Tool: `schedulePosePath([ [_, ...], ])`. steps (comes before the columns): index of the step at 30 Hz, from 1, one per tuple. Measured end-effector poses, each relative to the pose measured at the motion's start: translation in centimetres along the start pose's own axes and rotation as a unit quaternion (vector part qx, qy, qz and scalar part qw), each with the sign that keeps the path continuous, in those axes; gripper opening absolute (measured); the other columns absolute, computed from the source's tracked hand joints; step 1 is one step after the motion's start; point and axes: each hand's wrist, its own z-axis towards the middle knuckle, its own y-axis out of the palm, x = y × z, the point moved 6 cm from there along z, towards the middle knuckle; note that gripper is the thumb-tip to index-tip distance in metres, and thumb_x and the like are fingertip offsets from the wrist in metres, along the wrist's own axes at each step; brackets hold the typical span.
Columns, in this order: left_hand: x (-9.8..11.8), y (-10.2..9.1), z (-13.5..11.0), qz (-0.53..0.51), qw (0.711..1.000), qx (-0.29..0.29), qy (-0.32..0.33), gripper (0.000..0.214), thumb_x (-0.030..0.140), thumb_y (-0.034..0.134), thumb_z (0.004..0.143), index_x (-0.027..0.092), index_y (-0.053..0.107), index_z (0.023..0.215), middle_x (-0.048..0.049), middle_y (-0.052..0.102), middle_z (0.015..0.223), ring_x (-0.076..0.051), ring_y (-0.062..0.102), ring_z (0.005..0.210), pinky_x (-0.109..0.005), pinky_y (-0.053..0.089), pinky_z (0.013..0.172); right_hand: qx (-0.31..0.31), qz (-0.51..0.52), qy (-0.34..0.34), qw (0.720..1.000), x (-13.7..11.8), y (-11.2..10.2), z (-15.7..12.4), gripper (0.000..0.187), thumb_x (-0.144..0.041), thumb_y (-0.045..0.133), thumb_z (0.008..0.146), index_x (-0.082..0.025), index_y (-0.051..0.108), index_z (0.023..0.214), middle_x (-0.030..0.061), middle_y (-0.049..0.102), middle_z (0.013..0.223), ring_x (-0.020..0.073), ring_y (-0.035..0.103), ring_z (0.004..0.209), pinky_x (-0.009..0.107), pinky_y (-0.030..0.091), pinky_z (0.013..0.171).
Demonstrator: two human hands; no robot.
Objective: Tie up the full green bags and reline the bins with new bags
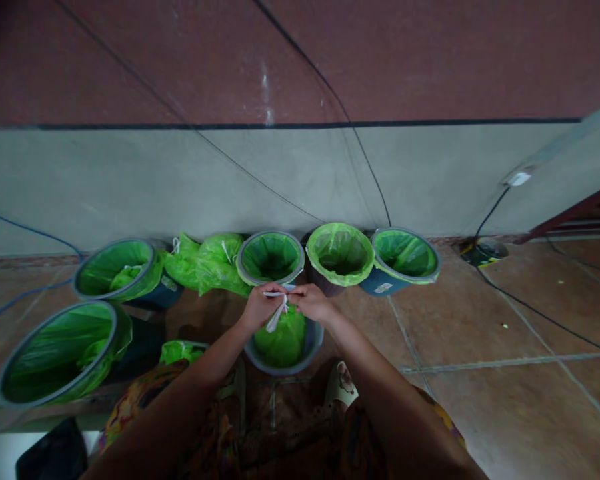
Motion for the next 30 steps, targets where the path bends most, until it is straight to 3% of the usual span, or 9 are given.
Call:
schedulePosePath([
  [11, -0.4, 0.1, -0.3, 0.004, 0.997, -0.037, -0.060, 0.008, 0.020, 0.063, 0.070, 0.016, 0.068, 0.076, -0.0002, 0.069, 0.062, -0.013, 0.064, 0.058, -0.022, 0.050, 0.058, -0.024, 0.069, 0.044, 0.996, 0.5, 0.2, 0.1, 0.015, -0.025, 0.066, 0.076, -0.013, 0.066, 0.067, -0.0008, 0.061, 0.057, 0.0056, 0.045, 0.047, 0.017, 0.036, 0.046],
  [14, -0.7, 0.1, -0.2, -0.014, 0.997, -0.042, -0.071, 0.010, 0.022, 0.064, 0.071, 0.015, 0.068, 0.077, -0.0006, 0.069, 0.062, -0.013, 0.063, 0.056, -0.022, 0.049, 0.056, -0.006, 0.012, 0.039, 0.999, 0.5, 0.2, 0.1, 0.018, -0.025, 0.058, 0.081, -0.014, 0.064, 0.068, -0.0029, 0.056, 0.054, 0.0065, 0.044, 0.047, 0.018, 0.035, 0.048],
  [16, -0.8, 0.1, 0.0, -0.010, 0.997, -0.048, -0.063, 0.012, 0.022, 0.065, 0.071, 0.014, 0.069, 0.078, -0.0013, 0.068, 0.062, -0.012, 0.062, 0.056, -0.022, 0.049, 0.056, 0.019, -0.088, 0.007, 0.996, 0.1, 0.0, 0.2, 0.021, -0.024, 0.054, 0.082, -0.015, 0.063, 0.066, -0.0031, 0.053, 0.053, 0.0080, 0.045, 0.049, 0.020, 0.035, 0.049],
  [20, -1.1, 0.3, 0.2, 0.022, 0.996, -0.073, -0.046, 0.016, 0.027, 0.063, 0.075, 0.013, 0.071, 0.076, -0.0018, 0.068, 0.062, -0.013, 0.061, 0.057, -0.023, 0.048, 0.059, 0.069, -0.333, -0.057, 0.939, -1.3, -0.4, 0.0, 0.022, -0.024, 0.051, 0.084, -0.015, 0.068, 0.074, 0.0032, 0.066, 0.068, 0.0137, 0.059, 0.065, 0.023, 0.038, 0.059],
  [25, -1.2, -0.3, 0.2, 0.190, 0.978, -0.084, -0.024, 0.024, 0.026, 0.054, 0.083, 0.014, 0.073, 0.076, -0.0016, 0.068, 0.063, -0.013, 0.058, 0.060, -0.023, 0.042, 0.059, 0.063, -0.495, -0.008, 0.866, -1.6, -0.5, -1.0, 0.029, -0.030, 0.049, 0.088, -0.014, 0.072, 0.097, 0.0147, 0.073, 0.097, 0.0244, 0.067, 0.094, 0.029, 0.046, 0.076],
  [27, -1.2, -0.7, 0.2, 0.255, 0.963, -0.080, -0.024, 0.026, 0.023, 0.052, 0.083, 0.015, 0.072, 0.069, -0.0017, 0.066, 0.061, -0.013, 0.055, 0.059, -0.024, 0.040, 0.059, 0.064, -0.515, 0.036, 0.854, -1.2, -0.8, -1.3, 0.031, -0.029, 0.048, 0.089, -0.011, 0.072, 0.098, 0.0186, 0.072, 0.102, 0.0278, 0.067, 0.099, 0.032, 0.048, 0.080],
  [30, -1.6, -1.2, 0.2, 0.292, 0.953, -0.070, -0.033, 0.027, 0.019, 0.051, 0.082, 0.015, 0.069, 0.062, -0.0018, 0.064, 0.059, -0.013, 0.053, 0.059, -0.025, 0.037, 0.059, 0.058, -0.505, 0.067, 0.859, -0.5, -1.1, -1.2, 0.030, -0.024, 0.048, 0.089, -0.008, 0.071, 0.099, 0.0204, 0.071, 0.102, 0.0299, 0.066, 0.103, 0.036, 0.049, 0.085],
])
